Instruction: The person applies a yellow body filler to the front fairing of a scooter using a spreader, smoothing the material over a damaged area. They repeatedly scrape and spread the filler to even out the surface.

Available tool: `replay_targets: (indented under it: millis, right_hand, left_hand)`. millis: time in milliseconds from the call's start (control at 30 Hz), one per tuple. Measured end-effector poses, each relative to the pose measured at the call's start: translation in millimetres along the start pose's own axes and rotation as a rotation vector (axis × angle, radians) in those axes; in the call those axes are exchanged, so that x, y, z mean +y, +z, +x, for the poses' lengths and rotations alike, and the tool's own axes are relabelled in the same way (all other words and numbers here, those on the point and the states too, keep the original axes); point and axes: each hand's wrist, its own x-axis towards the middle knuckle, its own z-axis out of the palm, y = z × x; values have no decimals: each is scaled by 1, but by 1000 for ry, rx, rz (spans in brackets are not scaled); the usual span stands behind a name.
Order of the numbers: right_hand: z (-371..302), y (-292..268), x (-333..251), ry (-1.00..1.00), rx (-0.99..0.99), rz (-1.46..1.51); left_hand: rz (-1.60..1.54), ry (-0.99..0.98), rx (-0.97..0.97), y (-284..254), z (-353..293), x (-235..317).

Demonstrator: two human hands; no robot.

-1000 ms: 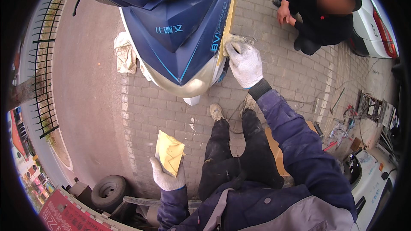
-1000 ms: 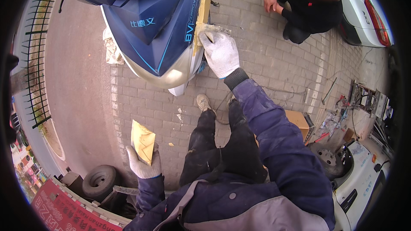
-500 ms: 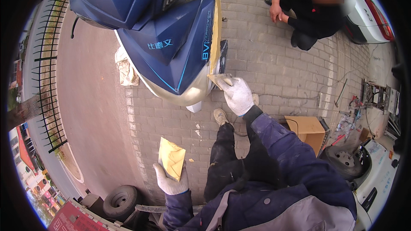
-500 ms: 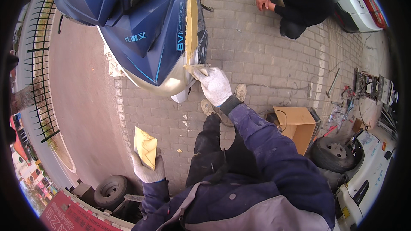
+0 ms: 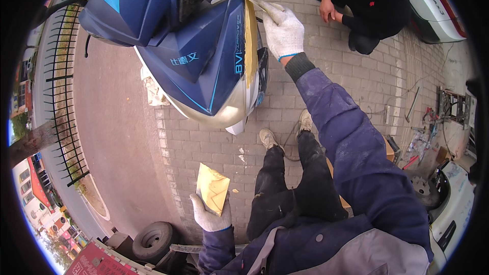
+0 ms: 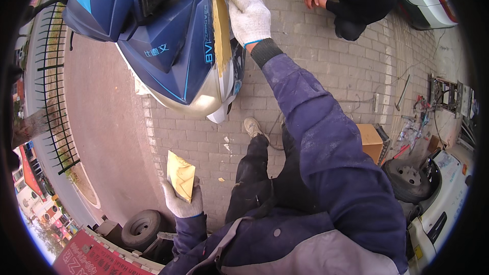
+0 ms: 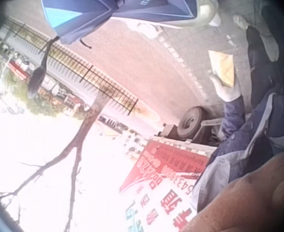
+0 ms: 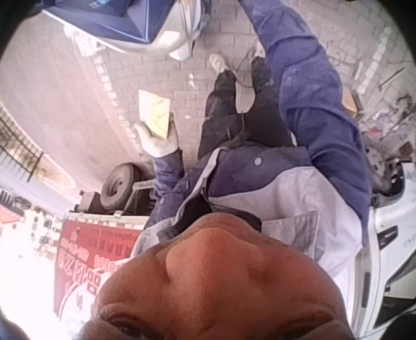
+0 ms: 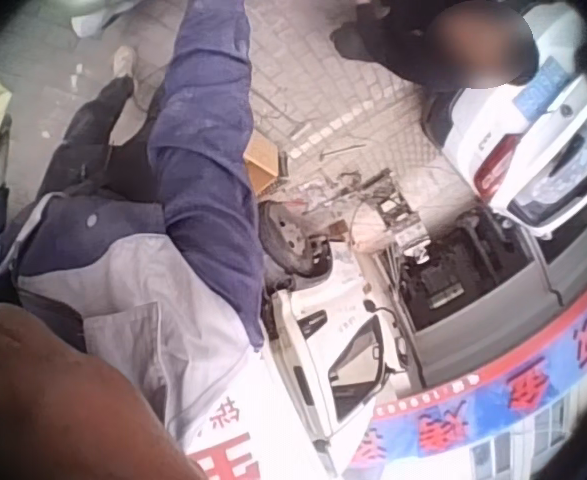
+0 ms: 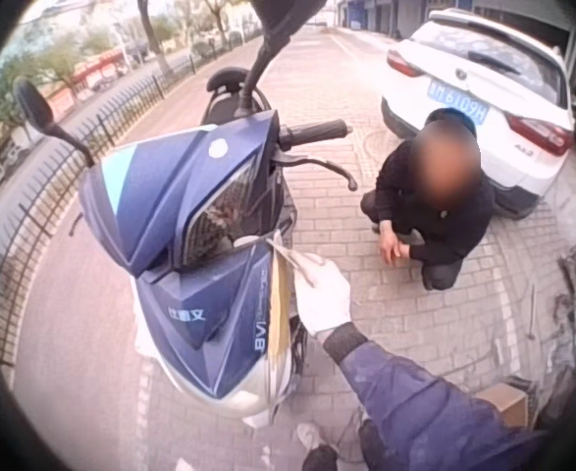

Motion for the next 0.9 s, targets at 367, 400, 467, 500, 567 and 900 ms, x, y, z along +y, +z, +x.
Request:
replay_targets:
  millis: [367,400,467,500,567,900]
  right_hand:
    - [-128,-14,-15,150,-193,75]
    - [-142,-16,-16,164,-212,79]
    - [-168,-20,-21,225,-251,87]
    - [-179,-22,-23,233,-266,75]
    - [-197,-27,-30,250,-291,50]
    - [-214,-45,-27,974,-131,442]
  left_hand:
    - [-61,-9,-139,-16,8,1]
    - [-63,-6,-237,-20,9,2]
    - [-43,-21,-202,-25,10,2]
    - [-60,-22,-220,-26,10,2]
    - [-46,-34,-212,-26,13,2]
    - [32,11,-84,18,-3,15]
